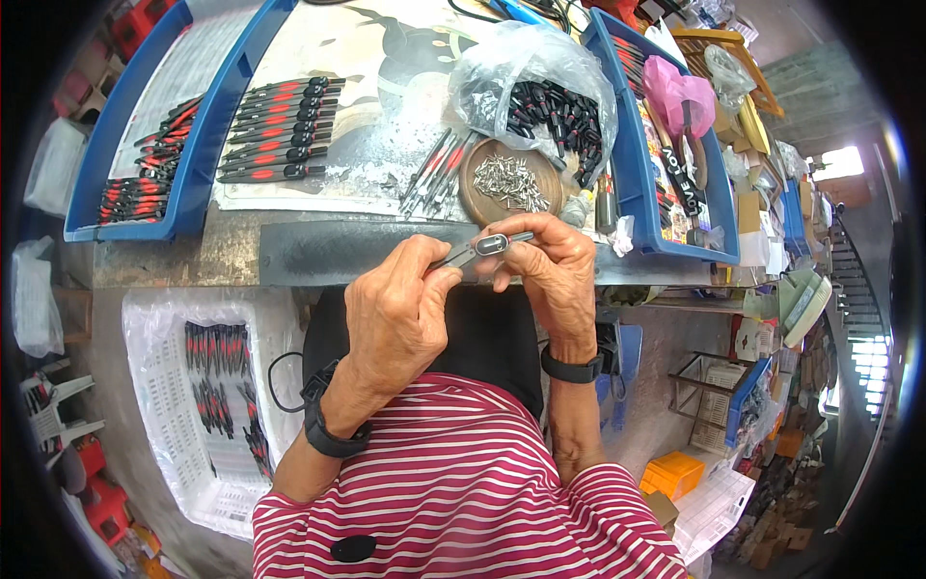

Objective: The person assembles pens by inserting small metal components into black and red pen barrels. They repeatedly pick up a barrel, insert a metal piece, and place the assembled pen into a blue tray. The process is repeated multiple times throughout the clip.

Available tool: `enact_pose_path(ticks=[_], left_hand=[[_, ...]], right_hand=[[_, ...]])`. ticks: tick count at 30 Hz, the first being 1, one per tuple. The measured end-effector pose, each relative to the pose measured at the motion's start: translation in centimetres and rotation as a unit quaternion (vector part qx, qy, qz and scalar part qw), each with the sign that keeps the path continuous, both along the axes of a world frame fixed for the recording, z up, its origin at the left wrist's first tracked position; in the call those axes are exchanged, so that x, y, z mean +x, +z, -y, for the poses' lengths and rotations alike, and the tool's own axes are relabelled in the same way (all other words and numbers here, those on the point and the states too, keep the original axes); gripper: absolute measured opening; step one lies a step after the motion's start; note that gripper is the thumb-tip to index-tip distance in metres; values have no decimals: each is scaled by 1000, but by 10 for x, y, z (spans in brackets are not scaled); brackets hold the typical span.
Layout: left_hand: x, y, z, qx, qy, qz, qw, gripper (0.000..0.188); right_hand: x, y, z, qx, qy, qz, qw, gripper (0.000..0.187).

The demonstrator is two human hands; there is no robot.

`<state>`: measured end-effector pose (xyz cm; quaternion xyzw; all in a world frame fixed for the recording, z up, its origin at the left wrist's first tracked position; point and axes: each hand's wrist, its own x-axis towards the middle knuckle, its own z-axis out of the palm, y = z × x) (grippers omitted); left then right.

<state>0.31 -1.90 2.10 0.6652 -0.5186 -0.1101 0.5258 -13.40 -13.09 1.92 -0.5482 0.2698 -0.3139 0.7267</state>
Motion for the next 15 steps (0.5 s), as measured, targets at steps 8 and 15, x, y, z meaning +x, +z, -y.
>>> enact_pose_path(ticks=[8,15], left_hand=[[0,-2,-1,-5,-3,0,1000,13],[0,-3,-2,11,-11,-4,1000,13]], right_hand=[[2,-3,-4,6,-19,16,1000,18],[0,-8,-4,26,-8,30,999,19]])
